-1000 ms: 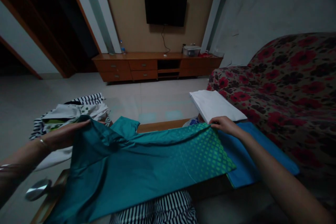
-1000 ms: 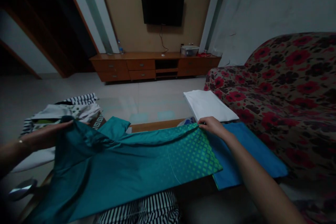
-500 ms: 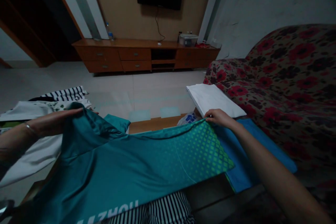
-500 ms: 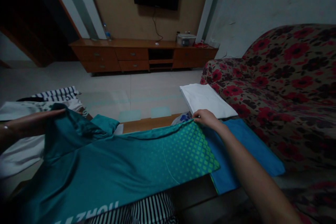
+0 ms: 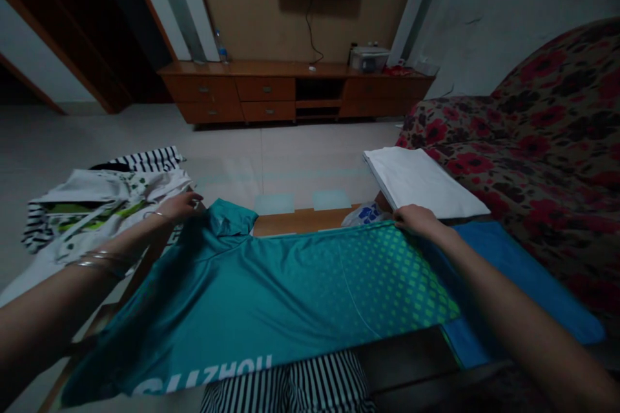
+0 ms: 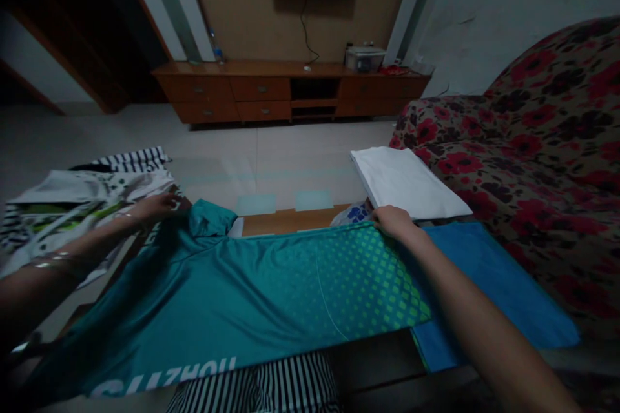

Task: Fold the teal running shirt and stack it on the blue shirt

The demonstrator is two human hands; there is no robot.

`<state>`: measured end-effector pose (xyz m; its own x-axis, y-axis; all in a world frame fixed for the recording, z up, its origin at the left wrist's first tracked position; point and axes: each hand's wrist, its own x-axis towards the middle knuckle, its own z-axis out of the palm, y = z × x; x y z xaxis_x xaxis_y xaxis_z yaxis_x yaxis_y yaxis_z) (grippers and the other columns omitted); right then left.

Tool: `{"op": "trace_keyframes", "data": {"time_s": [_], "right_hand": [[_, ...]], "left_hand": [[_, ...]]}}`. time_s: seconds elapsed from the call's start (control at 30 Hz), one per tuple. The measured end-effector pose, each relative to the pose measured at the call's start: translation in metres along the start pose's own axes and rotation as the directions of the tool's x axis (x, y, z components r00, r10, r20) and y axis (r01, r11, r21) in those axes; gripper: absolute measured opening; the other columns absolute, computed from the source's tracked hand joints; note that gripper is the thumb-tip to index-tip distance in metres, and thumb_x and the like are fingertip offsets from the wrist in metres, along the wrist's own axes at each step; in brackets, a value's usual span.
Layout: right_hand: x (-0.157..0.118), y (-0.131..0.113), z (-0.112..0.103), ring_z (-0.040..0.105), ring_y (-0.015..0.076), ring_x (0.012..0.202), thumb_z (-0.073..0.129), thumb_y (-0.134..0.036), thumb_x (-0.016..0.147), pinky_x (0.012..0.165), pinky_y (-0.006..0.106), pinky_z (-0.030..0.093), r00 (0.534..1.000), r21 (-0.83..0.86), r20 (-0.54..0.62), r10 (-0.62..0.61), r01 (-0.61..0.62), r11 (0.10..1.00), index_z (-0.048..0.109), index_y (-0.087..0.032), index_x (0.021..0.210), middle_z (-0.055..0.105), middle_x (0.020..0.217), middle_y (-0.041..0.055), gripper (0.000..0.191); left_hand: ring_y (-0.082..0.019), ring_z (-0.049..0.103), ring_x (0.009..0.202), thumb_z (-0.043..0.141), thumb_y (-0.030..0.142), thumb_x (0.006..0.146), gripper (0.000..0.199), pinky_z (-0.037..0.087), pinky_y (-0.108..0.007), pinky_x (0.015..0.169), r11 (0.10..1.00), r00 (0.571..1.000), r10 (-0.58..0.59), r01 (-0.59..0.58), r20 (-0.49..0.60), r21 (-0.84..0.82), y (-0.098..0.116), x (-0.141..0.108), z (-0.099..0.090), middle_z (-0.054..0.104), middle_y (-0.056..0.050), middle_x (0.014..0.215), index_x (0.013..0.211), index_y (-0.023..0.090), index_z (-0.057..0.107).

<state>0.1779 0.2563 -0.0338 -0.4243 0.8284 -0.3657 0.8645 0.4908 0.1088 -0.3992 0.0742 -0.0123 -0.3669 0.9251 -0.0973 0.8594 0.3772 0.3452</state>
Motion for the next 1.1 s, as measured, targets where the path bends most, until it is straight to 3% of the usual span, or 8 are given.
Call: {"op": "trace_keyframes", "data": {"time_s": [0.1,0.17,0.27,0.4,0.53,0.73,0.93,1.1], "right_hand": [[-0.003,-0.002,0.001,0.064,0.0289,0.100,0.058,-0.028,0.085,0.070,0.030,0.043,1.000,-0.007,-0.011,-0.014,0.013,1.000,0.071,-0.020,0.104,0.069,0.110,0.0114,0.024],[-0.007,-0.003,0.001,0.064,0.0285,0.098,0.057,-0.028,0.085,0.069,0.030,0.043,0.999,-0.009,-0.020,-0.034,0.033,0.999,0.071,-0.020,0.102,0.070,0.108,0.0113,0.023],[-0.014,-0.003,0.001,0.064,0.0269,0.096,0.055,-0.028,0.086,0.067,0.028,0.041,0.996,-0.016,-0.050,-0.069,0.068,0.998,0.071,-0.020,0.099,0.070,0.104,0.0108,0.022],[-0.028,-0.002,0.001,0.064,0.0256,0.091,0.053,-0.030,0.088,0.062,0.028,0.037,0.992,-0.037,-0.102,-0.075,0.071,0.997,0.070,-0.020,0.095,0.070,0.100,0.0103,0.021],[-0.040,0.000,0.003,0.064,0.0244,0.085,0.052,-0.031,0.088,0.060,0.027,0.035,0.983,-0.023,-0.149,-0.103,0.100,0.995,0.069,-0.020,0.092,0.069,0.097,0.0092,0.021],[-0.045,0.015,0.010,0.064,0.0214,0.082,0.052,-0.032,0.087,0.068,0.027,0.041,0.951,0.124,-0.196,-0.238,0.264,0.956,0.070,-0.020,0.086,0.070,0.090,0.0077,0.022],[-0.042,0.029,0.015,0.065,0.0224,0.085,0.050,-0.037,0.086,0.072,0.028,0.044,0.949,0.249,-0.229,-0.217,0.272,0.930,0.072,-0.020,0.092,0.072,0.093,0.0070,0.028],[-0.033,0.028,0.016,0.066,0.0222,0.083,0.051,-0.036,0.086,0.071,0.028,0.044,0.950,0.233,-0.220,-0.224,0.274,0.933,0.073,-0.020,0.088,0.072,0.092,0.0071,0.028]], "left_hand": [[-0.025,0.057,0.101,0.051,0.020,0.083,0.028,0.043,-0.037,0.093,0.917,0.947,0.321,-0.305,-0.022,0.259,0.037,-0.018,0.010,0.064,-0.012,0.107,0.106,0.011,0.065],[-0.022,0.057,0.102,0.047,0.021,0.088,0.026,0.042,-0.032,0.092,0.824,0.846,0.518,-0.533,0.126,0.193,0.064,-0.035,0.024,0.064,-0.010,0.108,0.105,0.015,0.066],[-0.022,0.058,0.100,0.051,0.024,0.090,0.019,0.038,-0.035,0.091,0.725,0.739,0.623,-0.669,0.257,0.165,0.092,-0.058,0.050,0.066,-0.007,0.103,0.103,0.020,0.065],[-0.023,0.057,0.096,0.056,0.015,0.087,0.011,0.033,-0.042,0.093,0.670,0.749,0.627,-0.658,0.215,0.343,0.103,-0.074,0.071,0.067,-0.008,0.095,0.096,0.017,0.061],[-0.025,0.056,0.091,0.057,0.014,0.086,0.003,0.033,-0.044,0.090,0.627,0.747,0.637,-0.646,0.191,0.436,0.101,-0.083,0.070,0.065,-0.009,0.088,0.087,0.015,0.060],[-0.023,0.054,0.090,0.056,0.023,0.091,0.014,0.030,-0.045,0.095,0.657,0.737,0.657,-0.663,0.159,0.359,0.086,-0.105,0.060,0.064,-0.006,0.085,0.080,0.017,0.063],[-0.021,0.054,0.087,0.052,0.025,0.094,0.020,0.029,-0.044,0.095,0.684,0.738,0.647,-0.673,0.194,0.280,0.068,-0.115,0.054,0.064,-0.004,0.082,0.081,0.018,0.066],[-0.026,0.051,0.111,0.054,0.026,0.093,0.018,0.028,-0.043,0.097,0.661,0.706,0.682,-0.707,0.191,0.252,0.073,-0.097,0.053,0.066,-0.006,0.115,0.085,0.021,0.069]]}}
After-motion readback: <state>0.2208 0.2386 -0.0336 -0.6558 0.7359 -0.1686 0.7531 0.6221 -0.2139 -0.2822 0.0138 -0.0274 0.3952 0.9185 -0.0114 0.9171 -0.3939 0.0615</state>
